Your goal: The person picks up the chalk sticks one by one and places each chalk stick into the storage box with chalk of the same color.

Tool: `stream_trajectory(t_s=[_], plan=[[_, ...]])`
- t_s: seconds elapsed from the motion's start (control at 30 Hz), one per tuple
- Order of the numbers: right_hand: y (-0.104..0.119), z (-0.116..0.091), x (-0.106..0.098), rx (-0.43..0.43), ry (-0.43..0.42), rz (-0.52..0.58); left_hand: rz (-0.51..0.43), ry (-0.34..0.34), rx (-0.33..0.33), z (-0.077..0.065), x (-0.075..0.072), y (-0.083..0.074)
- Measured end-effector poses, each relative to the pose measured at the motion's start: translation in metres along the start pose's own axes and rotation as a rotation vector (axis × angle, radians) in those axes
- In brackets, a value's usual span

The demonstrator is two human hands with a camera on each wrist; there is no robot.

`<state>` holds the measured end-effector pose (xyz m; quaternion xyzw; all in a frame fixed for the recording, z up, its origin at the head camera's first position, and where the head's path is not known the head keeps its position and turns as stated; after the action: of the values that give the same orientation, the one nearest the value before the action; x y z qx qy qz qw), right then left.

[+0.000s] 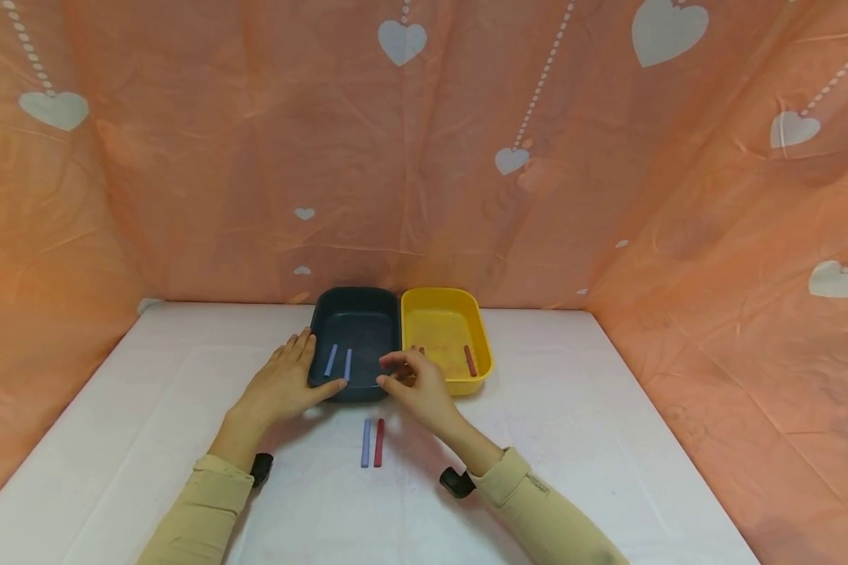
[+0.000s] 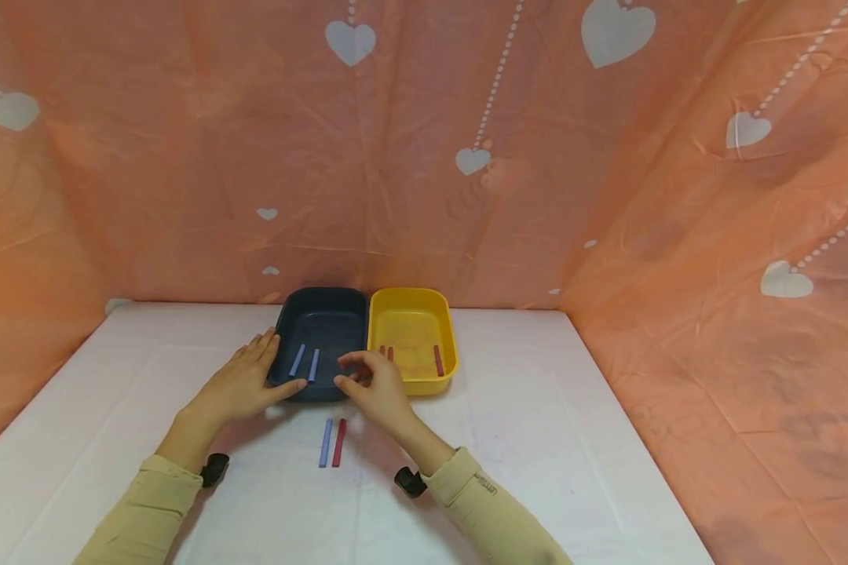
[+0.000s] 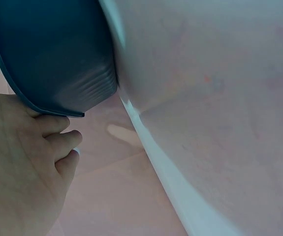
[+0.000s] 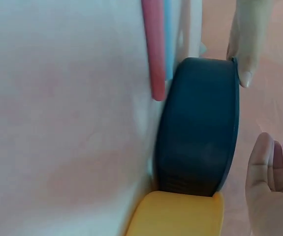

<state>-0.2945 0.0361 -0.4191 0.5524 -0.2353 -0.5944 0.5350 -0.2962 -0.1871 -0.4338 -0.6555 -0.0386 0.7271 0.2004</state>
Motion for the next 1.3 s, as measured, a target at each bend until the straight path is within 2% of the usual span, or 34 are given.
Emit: stream_trajectory(t_s=[0.2,0.53,0.87,1.07,1.3], plan=[[-0.004,-0.015,-0.002,-0.011,0.028,-0.047,-0.003,0.005,-0.003,0.0,0.0,0.0],[-0.01,-0.033,0.003,-0.071,0.144,-0.102,-0.005,-0.005,-0.003,0.0,0.001,0.0],[-0.019,-0.043,0.014,-0.063,0.312,-0.293,-0.001,-0.018,0.005,0.001,0.001,0.0],[-0.02,-0.045,0.02,-0.073,0.343,-0.423,-0.003,-0.039,0.017,-0.001,0.0,-0.001],[-0.016,-0.047,0.025,-0.087,0.36,-0.507,-0.002,-0.042,0.018,-0.002,-0.001,-0.001]])
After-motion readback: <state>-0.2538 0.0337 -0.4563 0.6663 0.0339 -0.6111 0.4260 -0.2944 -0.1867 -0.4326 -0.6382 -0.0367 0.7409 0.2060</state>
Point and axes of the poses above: each hand's wrist, its own z-axis towards the middle knuckle, its own x-axis out of the palm, y = z × x, the point moved 5 cm from there along z, towards the middle knuckle, and after that the axes turned 2 degrees about -y, right-handed, at the moved point
